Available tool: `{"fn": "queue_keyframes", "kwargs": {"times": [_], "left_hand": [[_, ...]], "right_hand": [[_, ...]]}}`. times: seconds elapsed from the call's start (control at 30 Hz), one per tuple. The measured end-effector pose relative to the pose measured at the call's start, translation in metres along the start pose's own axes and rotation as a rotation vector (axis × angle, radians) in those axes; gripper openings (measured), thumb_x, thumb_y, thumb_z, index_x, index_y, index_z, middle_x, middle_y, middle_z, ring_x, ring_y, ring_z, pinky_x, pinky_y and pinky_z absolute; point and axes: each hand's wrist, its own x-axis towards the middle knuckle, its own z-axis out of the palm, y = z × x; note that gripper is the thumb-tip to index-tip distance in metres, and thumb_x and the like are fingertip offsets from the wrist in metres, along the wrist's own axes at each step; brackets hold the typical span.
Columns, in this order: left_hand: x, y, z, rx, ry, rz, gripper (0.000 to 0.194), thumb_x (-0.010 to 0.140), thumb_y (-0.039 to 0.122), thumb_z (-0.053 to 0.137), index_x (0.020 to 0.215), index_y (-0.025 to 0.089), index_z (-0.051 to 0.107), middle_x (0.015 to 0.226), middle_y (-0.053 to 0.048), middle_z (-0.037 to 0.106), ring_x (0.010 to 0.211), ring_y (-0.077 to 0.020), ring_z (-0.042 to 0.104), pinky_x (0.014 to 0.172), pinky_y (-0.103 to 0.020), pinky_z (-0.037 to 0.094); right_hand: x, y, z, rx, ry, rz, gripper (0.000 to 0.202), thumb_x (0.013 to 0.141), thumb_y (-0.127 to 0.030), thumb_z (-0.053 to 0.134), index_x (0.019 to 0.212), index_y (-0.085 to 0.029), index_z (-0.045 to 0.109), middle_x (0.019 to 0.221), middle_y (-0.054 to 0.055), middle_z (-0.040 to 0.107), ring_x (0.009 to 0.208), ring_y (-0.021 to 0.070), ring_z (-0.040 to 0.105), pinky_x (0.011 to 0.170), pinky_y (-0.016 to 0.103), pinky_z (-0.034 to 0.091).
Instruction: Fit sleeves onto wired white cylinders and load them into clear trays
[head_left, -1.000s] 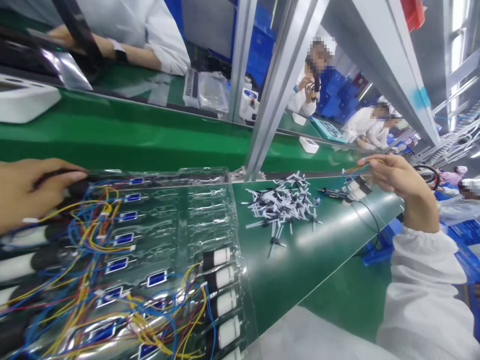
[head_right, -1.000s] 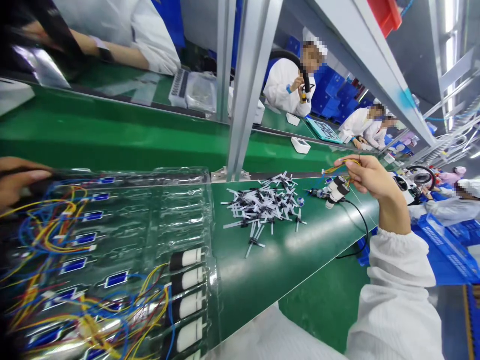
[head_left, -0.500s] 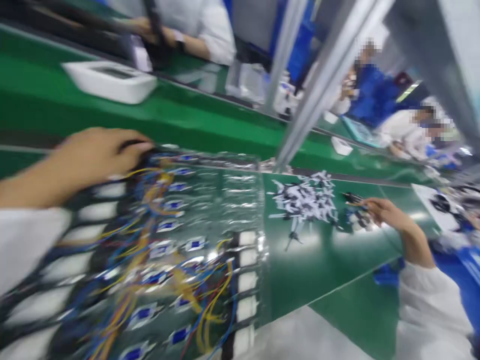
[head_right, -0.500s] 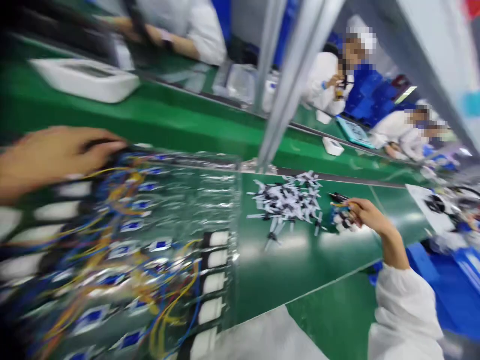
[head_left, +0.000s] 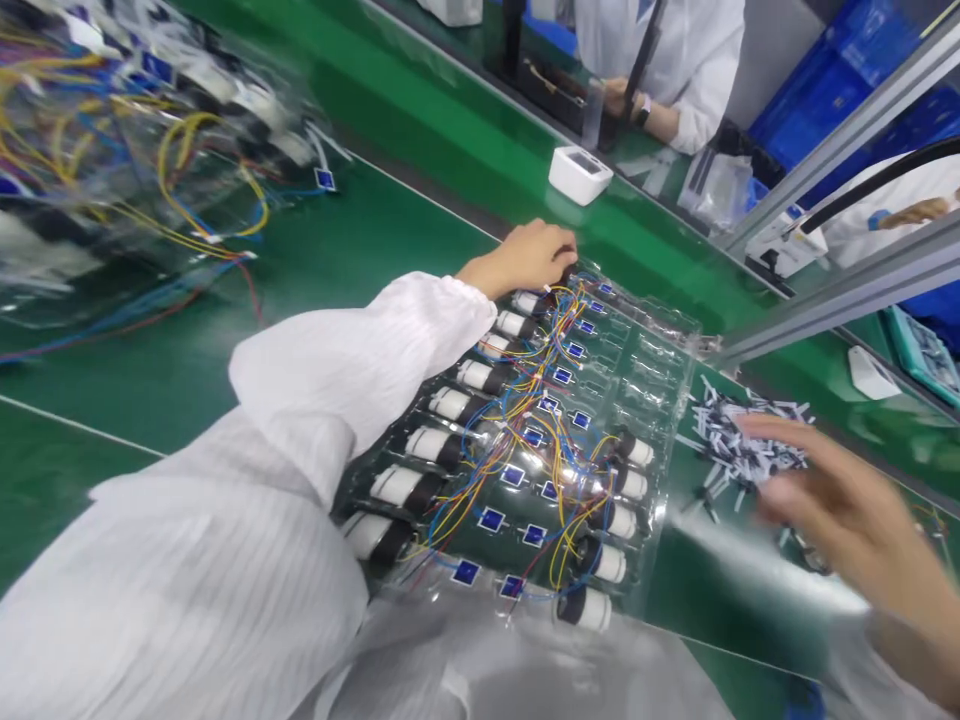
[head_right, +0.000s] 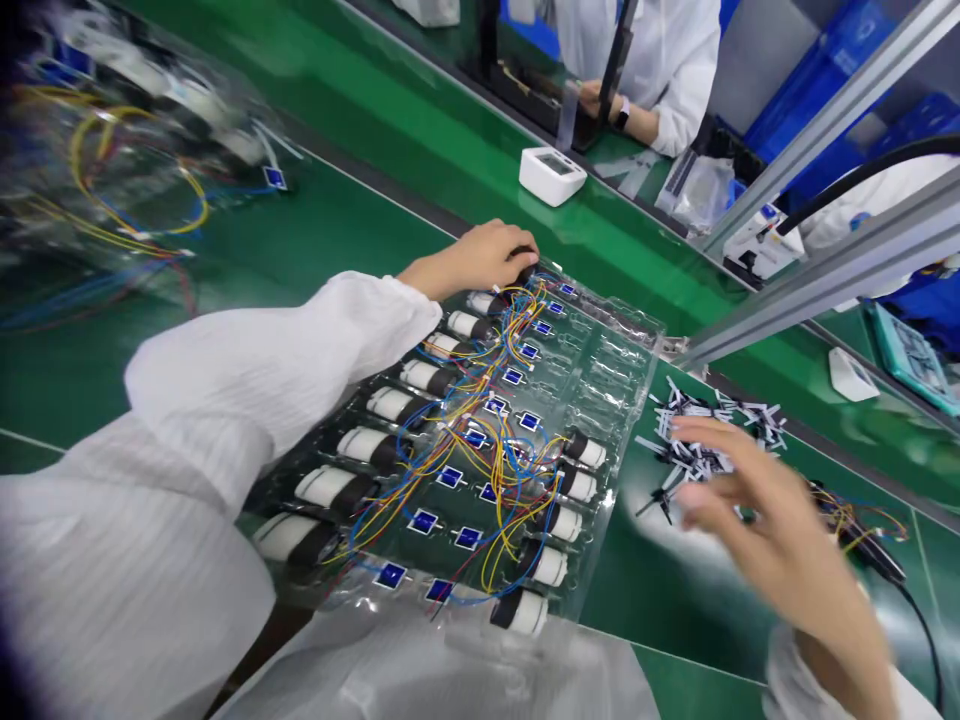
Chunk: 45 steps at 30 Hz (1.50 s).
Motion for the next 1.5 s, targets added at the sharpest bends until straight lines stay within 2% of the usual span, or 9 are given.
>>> {"fn": "queue_keyframes", "kwargs": {"times": [0.1,0.23,0.33,0.5,0.73,0.93,1.23,1.4,1.5], "left_hand": [[0.000,0.000,-0.001,-0.014,0.006,0.004,0.034,0.101,0.034,0.048,0.117,0.017,0.072,0.116,-0.012,0.072,0.120,-0.0322,0.061,0.105,-0.046,0.045],[-0.002,0.003,-0.005,-0.051,0.005,-0.017,0.032,0.101,0.033,0.050,0.117,0.018,0.073,0.114,-0.011,0.071,0.120,-0.0316,0.061,0.105,-0.046,0.045],[-0.004,0.006,-0.007,-0.093,0.005,-0.061,0.030,0.101,0.032,0.052,0.117,0.018,0.073,0.113,-0.011,0.071,0.122,-0.0327,0.061,0.106,-0.047,0.045],[-0.004,0.006,-0.007,-0.097,0.023,-0.075,0.028,0.100,0.031,0.055,0.117,0.018,0.073,0.112,-0.012,0.070,0.123,-0.0347,0.061,0.103,-0.049,0.047],[-0.003,0.008,-0.005,-0.049,0.055,-0.101,0.025,0.099,0.032,0.056,0.112,0.022,0.074,0.105,-0.010,0.072,0.111,-0.0321,0.065,0.092,-0.046,0.050],[-0.006,0.012,-0.011,-0.013,0.018,-0.140,0.029,0.098,0.032,0.053,0.116,0.025,0.074,0.114,-0.011,0.074,0.114,-0.0320,0.064,0.094,-0.045,0.047],[-0.007,0.012,-0.014,-0.023,-0.007,-0.153,0.035,0.096,0.032,0.049,0.121,0.032,0.074,0.120,-0.008,0.076,0.125,-0.0318,0.059,0.099,-0.047,0.043],[-0.007,0.012,-0.014,0.010,0.017,-0.105,0.034,0.094,0.028,0.050,0.115,0.026,0.076,0.117,-0.012,0.077,0.118,-0.0333,0.063,0.094,-0.048,0.044],[-0.007,0.013,-0.014,0.013,0.027,-0.090,0.035,0.095,0.028,0.048,0.115,0.026,0.077,0.117,-0.012,0.077,0.117,-0.0333,0.063,0.094,-0.049,0.044]], "right_hand": [[0.053,-0.053,0.046,0.005,-0.252,-0.252,0.047,0.102,-0.055,0.058,0.143,-0.036,0.049,0.153,0.013,0.050,0.072,0.0180,0.069,0.080,0.046,0.066],[0.106,-0.081,0.072,0.021,-0.562,-0.204,0.061,0.103,-0.058,0.055,0.151,-0.026,0.036,0.128,0.013,0.062,0.057,0.0098,0.064,0.061,0.029,0.061],[0.116,-0.090,0.069,0.091,-0.826,-0.090,0.072,0.103,-0.060,0.056,0.160,-0.028,0.024,0.105,0.007,0.066,0.048,0.0086,0.062,0.046,0.022,0.055],[0.110,-0.099,0.069,0.173,-1.150,-0.012,0.082,0.105,-0.050,0.058,0.169,-0.028,0.013,0.072,-0.002,0.064,0.056,0.0143,0.071,0.055,0.022,0.060],[0.100,-0.107,0.085,0.314,-1.234,0.114,0.097,0.100,-0.042,0.068,0.171,-0.026,0.004,0.072,-0.002,0.067,0.056,0.0143,0.072,0.055,0.021,0.060],[0.094,-0.107,0.091,0.354,-1.221,0.110,0.098,0.095,-0.059,0.067,0.170,-0.027,0.014,0.075,-0.001,0.068,0.053,0.0115,0.070,0.054,0.019,0.060],[0.095,-0.092,0.119,0.512,-1.457,0.158,0.095,0.092,-0.069,0.065,0.169,-0.042,0.016,0.155,0.021,0.050,0.063,0.0101,0.076,0.057,0.024,0.065],[0.094,-0.092,0.120,0.527,-1.453,0.164,0.096,0.091,-0.067,0.068,0.169,-0.039,0.019,0.150,0.020,0.054,0.060,0.0088,0.074,0.056,0.022,0.064],[0.094,-0.088,0.117,0.623,-1.474,0.123,0.092,0.096,-0.063,0.065,0.170,-0.032,0.020,0.120,0.012,0.070,0.054,0.0088,0.071,0.052,0.021,0.061]]}}
